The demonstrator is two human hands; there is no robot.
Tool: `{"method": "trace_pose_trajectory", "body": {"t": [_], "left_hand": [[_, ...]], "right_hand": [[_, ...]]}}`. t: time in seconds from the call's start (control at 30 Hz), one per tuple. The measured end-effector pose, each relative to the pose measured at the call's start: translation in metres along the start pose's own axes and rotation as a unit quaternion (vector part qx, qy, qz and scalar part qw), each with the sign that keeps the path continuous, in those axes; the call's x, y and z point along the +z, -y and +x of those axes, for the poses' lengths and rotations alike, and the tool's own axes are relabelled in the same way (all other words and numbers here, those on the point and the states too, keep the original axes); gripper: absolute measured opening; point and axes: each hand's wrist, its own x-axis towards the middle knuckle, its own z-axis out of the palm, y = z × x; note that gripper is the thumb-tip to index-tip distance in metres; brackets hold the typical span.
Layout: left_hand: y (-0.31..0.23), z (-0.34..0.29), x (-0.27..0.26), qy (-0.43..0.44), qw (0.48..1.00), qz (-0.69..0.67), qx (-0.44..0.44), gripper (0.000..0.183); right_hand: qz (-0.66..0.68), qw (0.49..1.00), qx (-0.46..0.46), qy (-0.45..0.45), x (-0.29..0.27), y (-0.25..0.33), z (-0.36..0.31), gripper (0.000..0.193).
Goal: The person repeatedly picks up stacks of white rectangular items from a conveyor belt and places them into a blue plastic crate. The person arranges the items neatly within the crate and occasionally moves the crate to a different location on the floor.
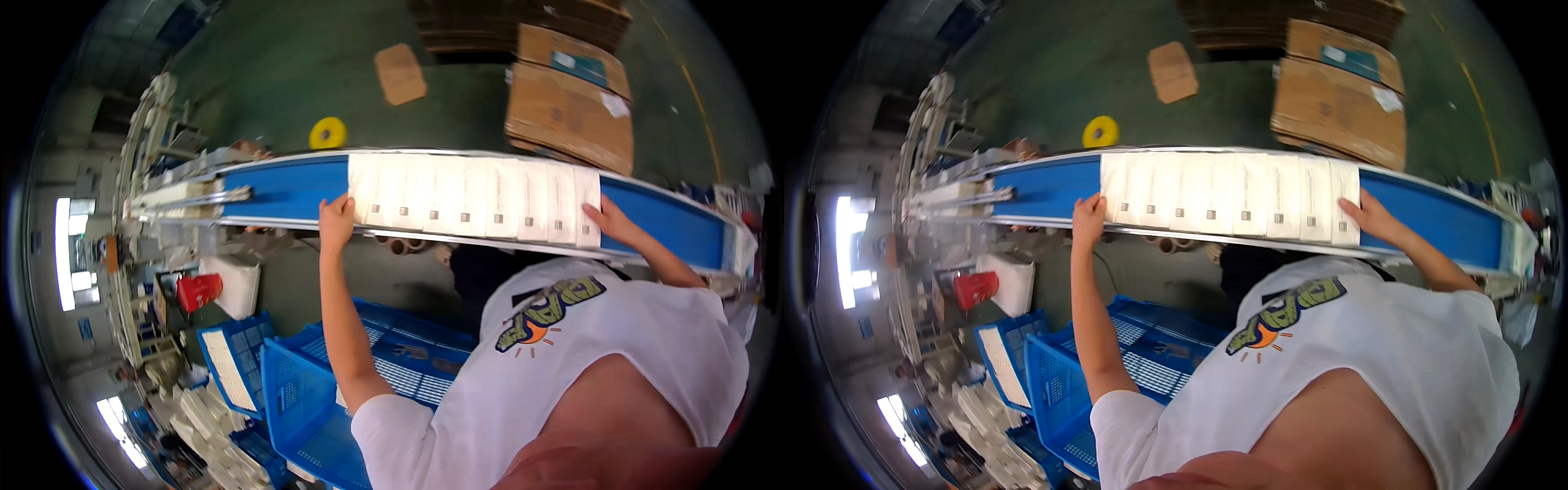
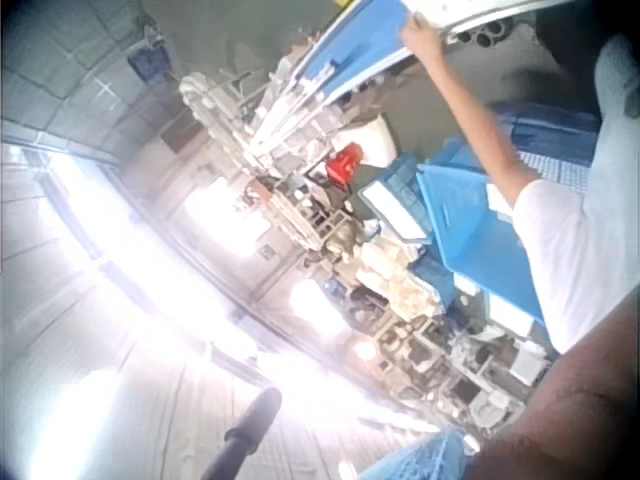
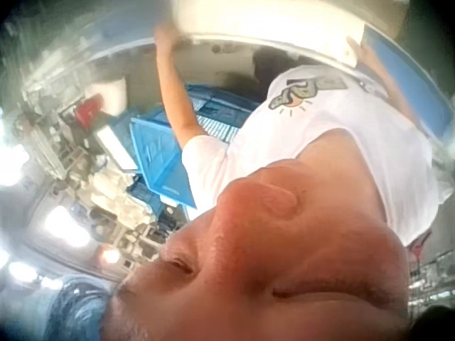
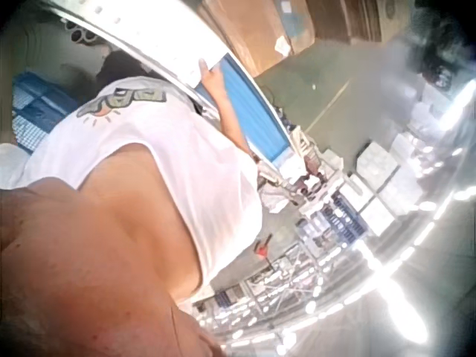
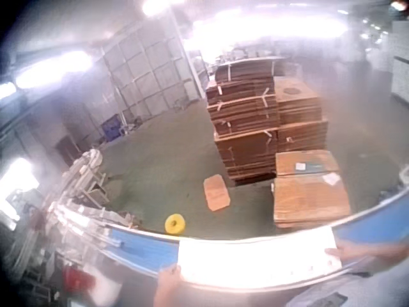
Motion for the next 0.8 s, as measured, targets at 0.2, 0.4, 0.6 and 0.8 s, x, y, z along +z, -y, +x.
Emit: {"method": "trace_pose_trajectory", "body": {"t": [0.2, 0.4, 0.6, 0.8], "left_hand": [[-0.189, -0.065, 0.117, 0.067, 0.994, -0.079, 0.032, 0.026], [-0.296, -0.076, 0.151, 0.144, 0.985, -0.067, -0.062, 0.046], [-0.295, -0.038, 0.162, 0.123, 0.979, -0.124, -0.104, 0.06], [-0.3, -0.042, 0.172, 0.18, 0.946, -0.227, -0.145, 0.065]], "right_hand": [[0.045, 0.984, 0.108, -0.134, -0.163, -0.08, -0.122, 0.053], [-0.024, 0.973, 0.137, -0.184, -0.222, -0.122, -0.171, 0.067], [-0.095, 0.976, 0.095, -0.17, -0.202, -0.116, -0.157, 0.068], [-0.074, 0.959, 0.079, -0.261, -0.198, -0.119, -0.142, 0.061]]}}
